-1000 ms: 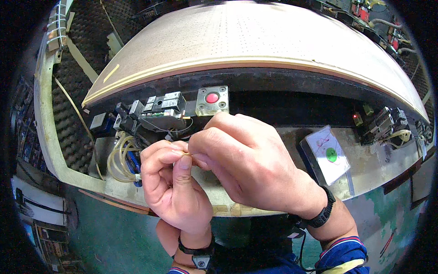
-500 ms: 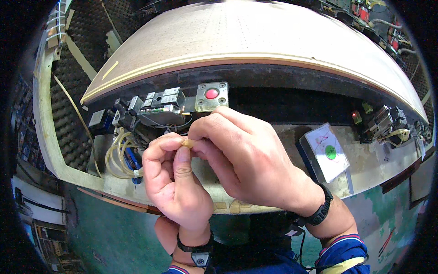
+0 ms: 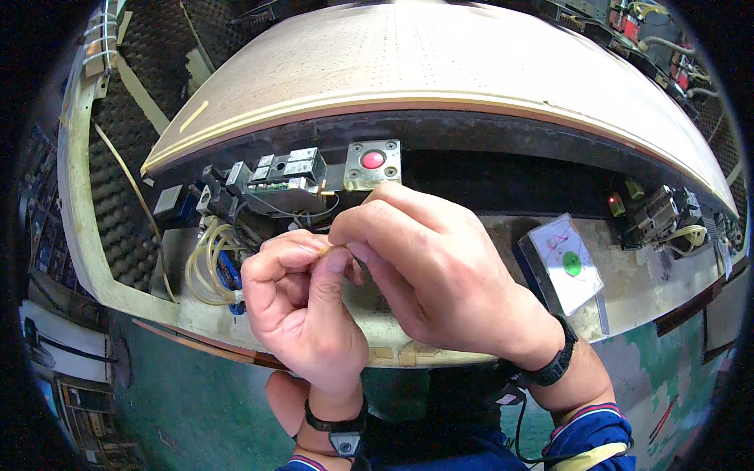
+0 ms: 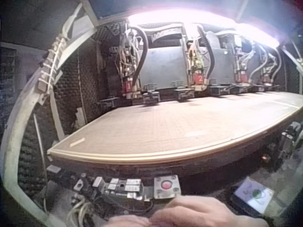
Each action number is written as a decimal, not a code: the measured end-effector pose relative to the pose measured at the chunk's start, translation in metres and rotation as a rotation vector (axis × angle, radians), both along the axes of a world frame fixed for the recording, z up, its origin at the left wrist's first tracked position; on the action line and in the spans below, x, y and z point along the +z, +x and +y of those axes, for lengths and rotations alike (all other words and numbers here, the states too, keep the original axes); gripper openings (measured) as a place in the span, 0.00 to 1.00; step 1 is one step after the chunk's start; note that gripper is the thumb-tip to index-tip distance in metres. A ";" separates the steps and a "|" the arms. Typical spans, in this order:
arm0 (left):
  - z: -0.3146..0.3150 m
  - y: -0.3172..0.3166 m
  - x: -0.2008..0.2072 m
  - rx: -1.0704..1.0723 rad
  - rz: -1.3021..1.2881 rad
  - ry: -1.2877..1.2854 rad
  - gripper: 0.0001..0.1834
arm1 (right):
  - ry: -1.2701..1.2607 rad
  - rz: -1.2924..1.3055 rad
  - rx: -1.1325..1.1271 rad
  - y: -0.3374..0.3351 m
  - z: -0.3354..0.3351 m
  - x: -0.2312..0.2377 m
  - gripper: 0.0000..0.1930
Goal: Applying tape and connecting wires to an electromechanical assembly module.
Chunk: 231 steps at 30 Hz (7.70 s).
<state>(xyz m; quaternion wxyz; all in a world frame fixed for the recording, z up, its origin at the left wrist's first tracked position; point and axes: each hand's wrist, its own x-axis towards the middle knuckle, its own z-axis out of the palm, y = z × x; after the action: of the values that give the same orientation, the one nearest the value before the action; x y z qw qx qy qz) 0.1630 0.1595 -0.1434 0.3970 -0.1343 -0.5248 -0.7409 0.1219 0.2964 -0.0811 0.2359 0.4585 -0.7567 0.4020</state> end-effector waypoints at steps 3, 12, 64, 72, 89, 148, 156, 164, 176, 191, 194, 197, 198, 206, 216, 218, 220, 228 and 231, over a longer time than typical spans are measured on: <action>-0.003 -0.003 -0.005 0.023 0.023 -0.044 0.13 | 0.001 -0.012 0.019 0.000 -0.001 0.000 0.09; 0.000 -0.002 -0.006 0.171 0.037 -0.134 0.10 | 0.053 0.057 -0.002 -0.002 0.006 0.004 0.11; -0.001 0.000 -0.012 0.186 0.006 -0.271 0.03 | 0.027 0.173 -0.055 -0.001 0.005 -0.004 0.12; 0.000 0.001 -0.011 0.176 0.017 -0.233 0.03 | 0.051 0.191 -0.052 0.000 0.005 -0.001 0.11; 0.004 0.001 -0.010 0.166 0.012 -0.188 0.08 | 0.096 0.208 -0.068 0.000 0.008 0.000 0.12; 0.007 -0.003 -0.004 0.184 -0.056 -0.137 0.09 | -0.028 0.107 -0.029 -0.005 0.000 -0.007 0.16; 0.003 -0.006 -0.008 0.177 -0.005 -0.215 0.08 | 0.015 0.095 -0.060 -0.004 0.002 -0.004 0.16; 0.004 0.000 -0.002 0.216 -0.062 -0.300 0.06 | -0.019 0.156 -0.140 -0.001 0.000 0.001 0.15; 0.003 0.000 -0.003 0.224 -0.099 -0.324 0.05 | 0.002 -0.015 -0.066 0.001 0.004 0.001 0.12; 0.011 0.000 -0.007 0.186 -0.081 -0.171 0.13 | -0.097 0.006 -0.039 -0.003 -0.003 -0.014 0.14; 0.011 -0.001 -0.008 0.188 -0.067 -0.174 0.14 | -0.093 0.009 -0.041 -0.002 -0.003 -0.013 0.14; 0.010 -0.001 -0.008 0.163 -0.056 -0.157 0.14 | -0.073 0.022 -0.044 -0.001 0.000 -0.008 0.15; 0.010 -0.001 -0.008 0.151 -0.054 -0.149 0.14 | -0.073 0.031 -0.037 -0.001 0.001 -0.007 0.15; 0.003 -0.001 -0.008 0.136 -0.040 -0.207 0.12 | -0.086 0.040 -0.030 -0.002 0.001 -0.011 0.13; 0.009 0.001 -0.006 0.204 -0.091 -0.164 0.09 | -0.076 -0.015 -0.063 0.003 0.000 -0.006 0.17; 0.007 -0.001 -0.009 0.217 -0.060 -0.209 0.09 | -0.073 -0.006 -0.061 0.003 0.000 -0.006 0.17; 0.005 -0.002 -0.010 0.207 -0.035 -0.221 0.09 | -0.068 -0.001 -0.060 0.003 0.000 -0.006 0.18; 0.008 -0.002 -0.008 0.164 -0.037 -0.198 0.10 | -0.035 0.041 -0.091 0.000 0.001 -0.003 0.14; 0.010 -0.001 -0.008 0.128 -0.048 -0.156 0.14 | -0.034 0.028 -0.097 0.000 0.001 -0.004 0.13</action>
<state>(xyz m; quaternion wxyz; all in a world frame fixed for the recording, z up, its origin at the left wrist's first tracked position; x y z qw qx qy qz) 0.1624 0.1695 -0.1515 0.4194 -0.1133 -0.5978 -0.6737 0.1218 0.2977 -0.0850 0.2735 0.4227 -0.7678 0.3963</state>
